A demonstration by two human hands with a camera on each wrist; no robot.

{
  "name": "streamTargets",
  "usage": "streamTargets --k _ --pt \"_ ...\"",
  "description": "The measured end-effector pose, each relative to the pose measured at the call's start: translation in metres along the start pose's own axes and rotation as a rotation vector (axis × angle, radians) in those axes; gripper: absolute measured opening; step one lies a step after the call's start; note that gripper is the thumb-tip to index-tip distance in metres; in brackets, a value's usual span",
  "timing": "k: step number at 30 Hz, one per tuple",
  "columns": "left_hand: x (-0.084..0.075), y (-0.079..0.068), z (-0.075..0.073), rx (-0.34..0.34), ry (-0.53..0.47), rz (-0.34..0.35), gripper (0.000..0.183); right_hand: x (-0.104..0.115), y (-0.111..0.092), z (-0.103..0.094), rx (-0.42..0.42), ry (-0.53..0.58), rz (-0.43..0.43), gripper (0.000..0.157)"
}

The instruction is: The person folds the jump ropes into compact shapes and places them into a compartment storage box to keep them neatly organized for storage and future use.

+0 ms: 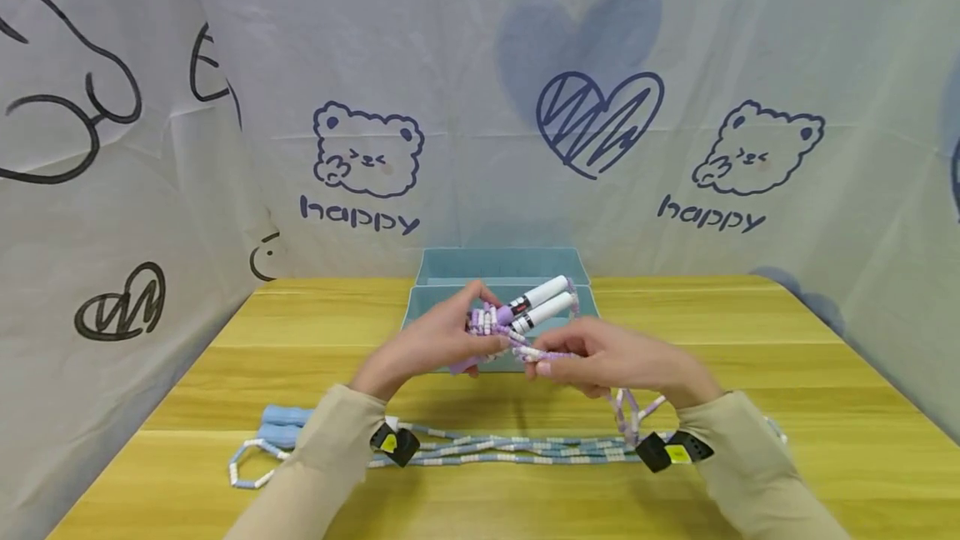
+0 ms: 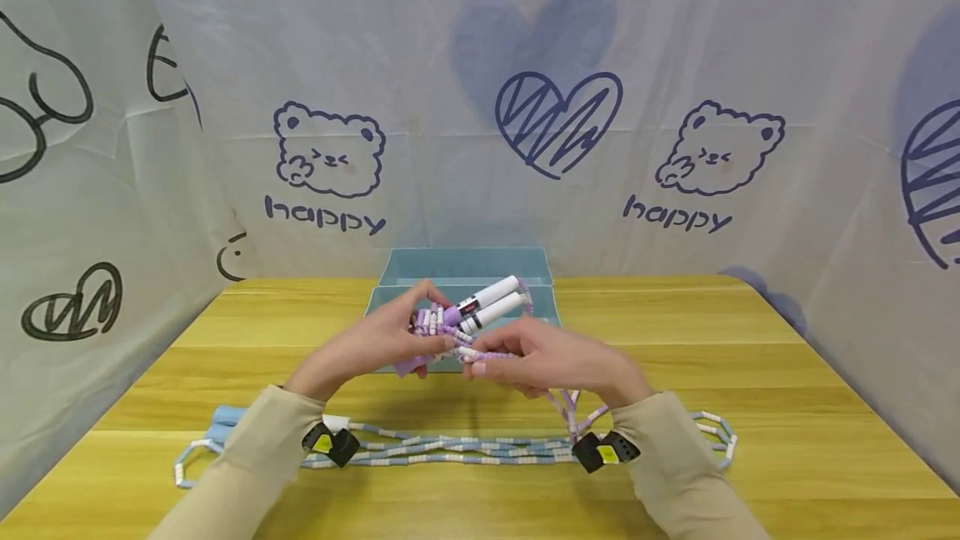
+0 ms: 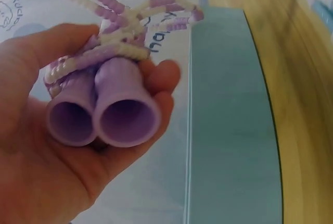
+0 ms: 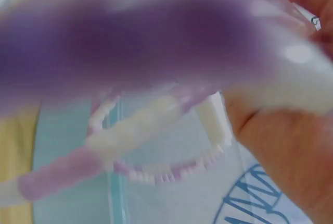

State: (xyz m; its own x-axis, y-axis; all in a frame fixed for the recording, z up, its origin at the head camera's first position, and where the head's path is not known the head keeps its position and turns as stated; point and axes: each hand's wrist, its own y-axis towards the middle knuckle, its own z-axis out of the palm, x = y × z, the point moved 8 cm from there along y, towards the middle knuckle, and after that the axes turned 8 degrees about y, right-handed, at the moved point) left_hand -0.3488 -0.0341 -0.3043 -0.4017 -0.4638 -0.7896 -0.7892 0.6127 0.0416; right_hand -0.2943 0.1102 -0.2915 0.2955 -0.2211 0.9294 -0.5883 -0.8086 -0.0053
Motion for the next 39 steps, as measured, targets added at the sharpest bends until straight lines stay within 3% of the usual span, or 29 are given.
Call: streamTargets --k 5,9,16,23,27,31,39 --pt "-0.003 -0.001 0.015 0.127 -0.02 0.035 0.039 0.002 0.008 -0.001 -0.095 0.125 -0.055 0.032" --pt "-0.005 -0.002 0.02 0.175 -0.038 0.054 0.041 -0.001 0.011 -0.004 -0.172 0.219 -0.05 0.04" --pt "-0.005 0.003 0.021 0.152 0.005 0.066 0.045 -0.003 0.015 0.002 -0.152 0.271 -0.046 0.037" --pt "-0.005 0.003 0.015 0.046 0.113 0.057 0.035 -0.006 0.013 -0.006 -0.181 0.215 -0.044 0.026" --pt "-0.002 0.001 0.006 -0.027 0.207 0.01 0.027 -0.007 -0.001 -0.029 -0.23 0.134 -0.008 0.032" --pt "0.004 -0.002 -0.011 -0.088 0.282 -0.051 0.024 -0.009 -0.032 -0.065 -0.339 0.059 0.044 0.033" --pt "0.016 -0.013 -0.046 -0.128 0.177 -0.128 0.028 -0.029 -0.088 -0.123 -0.494 -0.059 0.219 0.03"
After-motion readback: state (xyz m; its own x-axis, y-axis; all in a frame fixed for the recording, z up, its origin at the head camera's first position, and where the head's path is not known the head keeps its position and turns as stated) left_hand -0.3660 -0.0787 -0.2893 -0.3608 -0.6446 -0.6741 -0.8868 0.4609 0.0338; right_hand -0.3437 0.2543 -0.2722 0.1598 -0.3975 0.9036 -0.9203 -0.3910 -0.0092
